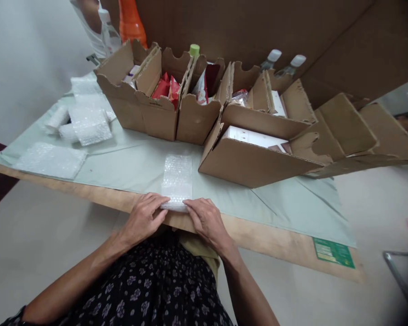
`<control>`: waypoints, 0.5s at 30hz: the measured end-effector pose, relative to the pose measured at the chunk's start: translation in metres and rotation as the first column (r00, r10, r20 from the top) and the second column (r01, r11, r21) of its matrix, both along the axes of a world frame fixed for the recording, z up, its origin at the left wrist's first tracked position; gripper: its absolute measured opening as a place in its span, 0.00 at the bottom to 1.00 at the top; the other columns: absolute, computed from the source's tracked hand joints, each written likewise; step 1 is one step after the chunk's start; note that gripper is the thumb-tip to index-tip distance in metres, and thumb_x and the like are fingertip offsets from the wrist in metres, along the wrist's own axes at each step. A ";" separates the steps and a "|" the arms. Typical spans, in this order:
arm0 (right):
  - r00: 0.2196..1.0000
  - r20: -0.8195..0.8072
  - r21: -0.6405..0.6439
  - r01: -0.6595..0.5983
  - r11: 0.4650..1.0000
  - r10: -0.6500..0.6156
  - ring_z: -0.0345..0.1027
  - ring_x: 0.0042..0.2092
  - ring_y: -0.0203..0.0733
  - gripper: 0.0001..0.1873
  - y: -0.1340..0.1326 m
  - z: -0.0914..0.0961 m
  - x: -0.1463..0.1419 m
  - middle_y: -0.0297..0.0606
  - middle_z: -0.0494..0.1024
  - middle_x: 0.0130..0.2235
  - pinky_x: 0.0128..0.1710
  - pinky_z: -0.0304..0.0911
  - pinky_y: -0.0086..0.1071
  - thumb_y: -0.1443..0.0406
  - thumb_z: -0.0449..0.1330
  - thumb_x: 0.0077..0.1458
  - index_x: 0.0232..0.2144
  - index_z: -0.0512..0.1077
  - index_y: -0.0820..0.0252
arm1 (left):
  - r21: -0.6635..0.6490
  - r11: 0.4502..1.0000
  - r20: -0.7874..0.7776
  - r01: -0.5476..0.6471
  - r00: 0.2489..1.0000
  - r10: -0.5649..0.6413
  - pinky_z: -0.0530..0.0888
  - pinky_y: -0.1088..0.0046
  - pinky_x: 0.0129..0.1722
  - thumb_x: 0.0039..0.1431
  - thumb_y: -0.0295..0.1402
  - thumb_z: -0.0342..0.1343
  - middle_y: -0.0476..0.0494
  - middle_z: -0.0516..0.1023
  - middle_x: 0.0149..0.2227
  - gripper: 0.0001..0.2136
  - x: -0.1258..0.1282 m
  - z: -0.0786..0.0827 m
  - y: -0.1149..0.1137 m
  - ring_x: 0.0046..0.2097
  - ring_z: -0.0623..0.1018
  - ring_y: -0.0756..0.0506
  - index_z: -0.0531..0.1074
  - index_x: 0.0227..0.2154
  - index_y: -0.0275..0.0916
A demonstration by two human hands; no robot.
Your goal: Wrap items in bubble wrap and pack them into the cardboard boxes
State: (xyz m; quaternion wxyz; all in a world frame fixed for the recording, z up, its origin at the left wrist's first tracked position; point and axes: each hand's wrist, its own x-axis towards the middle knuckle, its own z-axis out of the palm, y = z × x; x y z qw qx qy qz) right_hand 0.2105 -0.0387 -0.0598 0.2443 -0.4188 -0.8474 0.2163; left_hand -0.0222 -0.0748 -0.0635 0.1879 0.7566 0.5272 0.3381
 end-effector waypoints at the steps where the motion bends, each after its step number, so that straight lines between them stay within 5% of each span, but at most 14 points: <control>1: 1.000 -0.008 -0.042 0.008 0.999 -0.009 0.79 0.43 0.46 0.14 -0.001 0.001 0.000 0.40 0.86 0.43 0.47 0.72 0.42 0.68 0.54 0.70 0.48 0.79 0.57 | -0.015 1.000 0.031 -0.022 0.999 0.022 0.78 0.60 0.46 0.65 0.27 0.54 0.41 0.83 0.42 0.11 0.001 -0.001 0.000 0.44 0.81 0.42 0.76 0.47 0.39; 8: 0.983 -0.079 -0.214 0.148 0.966 -0.168 0.80 0.46 0.46 0.16 0.001 -0.009 -0.008 0.41 0.85 0.48 0.50 0.74 0.41 0.64 0.55 0.68 0.53 0.78 0.55 | -0.194 0.962 0.100 -0.190 0.972 0.213 0.77 0.66 0.38 0.63 0.35 0.56 0.44 0.82 0.35 0.10 0.006 -0.006 0.009 0.36 0.79 0.45 0.80 0.41 0.39; 15: 0.964 -0.181 0.119 0.218 0.969 -0.195 0.76 0.49 0.49 0.14 -0.009 -0.002 0.004 0.44 0.83 0.48 0.50 0.72 0.45 0.63 0.60 0.67 0.54 0.76 0.55 | -0.231 0.945 0.064 -0.230 0.966 0.251 0.76 0.67 0.35 0.62 0.34 0.55 0.45 0.82 0.33 0.08 0.010 -0.002 0.016 0.34 0.78 0.44 0.79 0.36 0.41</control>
